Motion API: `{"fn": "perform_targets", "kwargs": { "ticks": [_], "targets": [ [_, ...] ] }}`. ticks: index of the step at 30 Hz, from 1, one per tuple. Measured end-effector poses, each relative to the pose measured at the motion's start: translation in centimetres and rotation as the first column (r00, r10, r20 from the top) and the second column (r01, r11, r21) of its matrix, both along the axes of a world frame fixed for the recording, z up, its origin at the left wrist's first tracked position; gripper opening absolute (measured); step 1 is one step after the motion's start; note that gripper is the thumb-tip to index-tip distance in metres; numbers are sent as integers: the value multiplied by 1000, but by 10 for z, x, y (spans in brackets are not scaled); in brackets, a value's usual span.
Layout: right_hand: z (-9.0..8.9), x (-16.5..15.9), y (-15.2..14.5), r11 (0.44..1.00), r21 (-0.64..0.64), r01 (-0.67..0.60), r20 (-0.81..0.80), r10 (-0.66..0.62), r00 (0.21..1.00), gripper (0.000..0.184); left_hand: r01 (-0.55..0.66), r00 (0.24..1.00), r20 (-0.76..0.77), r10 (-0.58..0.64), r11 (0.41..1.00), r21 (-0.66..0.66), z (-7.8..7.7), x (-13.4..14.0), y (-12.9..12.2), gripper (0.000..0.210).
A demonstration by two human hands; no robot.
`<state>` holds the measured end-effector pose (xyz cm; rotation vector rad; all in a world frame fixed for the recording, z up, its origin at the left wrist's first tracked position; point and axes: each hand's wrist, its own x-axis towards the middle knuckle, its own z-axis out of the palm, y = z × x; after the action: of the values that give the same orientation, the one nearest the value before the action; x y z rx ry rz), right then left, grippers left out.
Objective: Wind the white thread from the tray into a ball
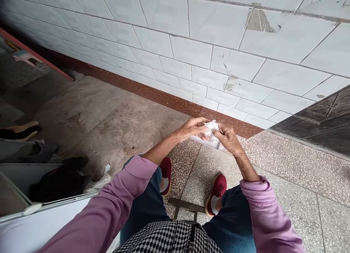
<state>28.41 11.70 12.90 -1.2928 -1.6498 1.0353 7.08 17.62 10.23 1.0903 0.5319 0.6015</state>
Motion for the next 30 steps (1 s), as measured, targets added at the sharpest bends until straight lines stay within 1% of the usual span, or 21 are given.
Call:
{"fn": "perform_targets", "kwargs": {
  "ticks": [2,4,5,7,8,9,10,11,13,14,15,16,17,19,20,21,22,23,25,27,30],
  "targets": [
    [-5,-1,1,1000,-28,9,-30,-10,1000,45,-10,1000,-18,11,999,34,0,0,0,57],
    [-10,-4,2,998,-40,49,-41,-50,998,52,-102,995,-12,103,994,42,0,1,2,51],
    [-13,-7,2,997,-26,74,-26,-74,997,56,-161,987,-4,161,986,35,0,1,3,49],
    [-16,-14,0,995,29,94,37,-95,995,63,-266,964,-1,267,963,32,-1,1,6,44],
    [-15,-18,-2,995,56,77,73,-81,994,65,-296,954,-18,298,954,52,-2,1,8,41],
    [-13,-22,-5,997,74,38,104,-46,993,66,-315,946,-50,321,944,98,-2,0,9,35],
    [-11,-26,-8,997,80,-14,129,4,992,66,-329,933,-93,348,928,173,-3,0,10,30],
    [-7,-28,-10,995,80,-66,145,54,988,66,-341,912,-136,388,899,274,-3,-1,10,24],
    [2,-28,-12,990,82,-118,143,105,984,63,-324,860,-199,471,803,500,-4,-1,8,16],
    [6,-26,-11,990,89,-105,127,94,988,61,-291,843,-214,494,753,590,-4,-1,7,15],
    [8,-21,-9,993,98,-68,106,58,993,60,-247,841,-226,492,720,649,-4,-1,5,15],
    [10,-15,-5,994,108,-16,84,7,996,60,-189,859,-242,452,717,671,-4,-1,3,16],
    [9,-9,-1,992,118,39,63,-47,997,60,-123,890,-259,377,743,658,-4,0,1,17],
    [4,2,8,986,116,119,35,-124,992,62,-23,948,-249,196,827,562,-4,1,-1,23],
    [0,5,11,986,103,132,30,-136,990,64,-4,969,-214,126,868,496,-4,1,-1,27],
    [-5,6,12,989,85,123,31,-126,992,65,-13,983,-162,91,904,427,-4,2,-1,31],
    [-10,5,12,993,67,97,41,-100,994,66,-50,990,-105,94,931,363,-4,3,0,34],
    [-14,2,11,997,53,57,61,-60,996,66,-106,990,-58,130,945,308,-4,3,2,36],
    [-20,-8,5,998,42,-41,122,36,992,65,-230,970,-19,242,940,251,-5,4,6,35],
    [-18,-18,-4,992,37,-120,179,112,977,62,-321,937,-50,347,906,275,-6,4,10,30],
    [-6,-26,-15,984,22,-174,190,167,967,58,-385,872,-140,468,835,393,-6,4,13,18]
  ]
}}
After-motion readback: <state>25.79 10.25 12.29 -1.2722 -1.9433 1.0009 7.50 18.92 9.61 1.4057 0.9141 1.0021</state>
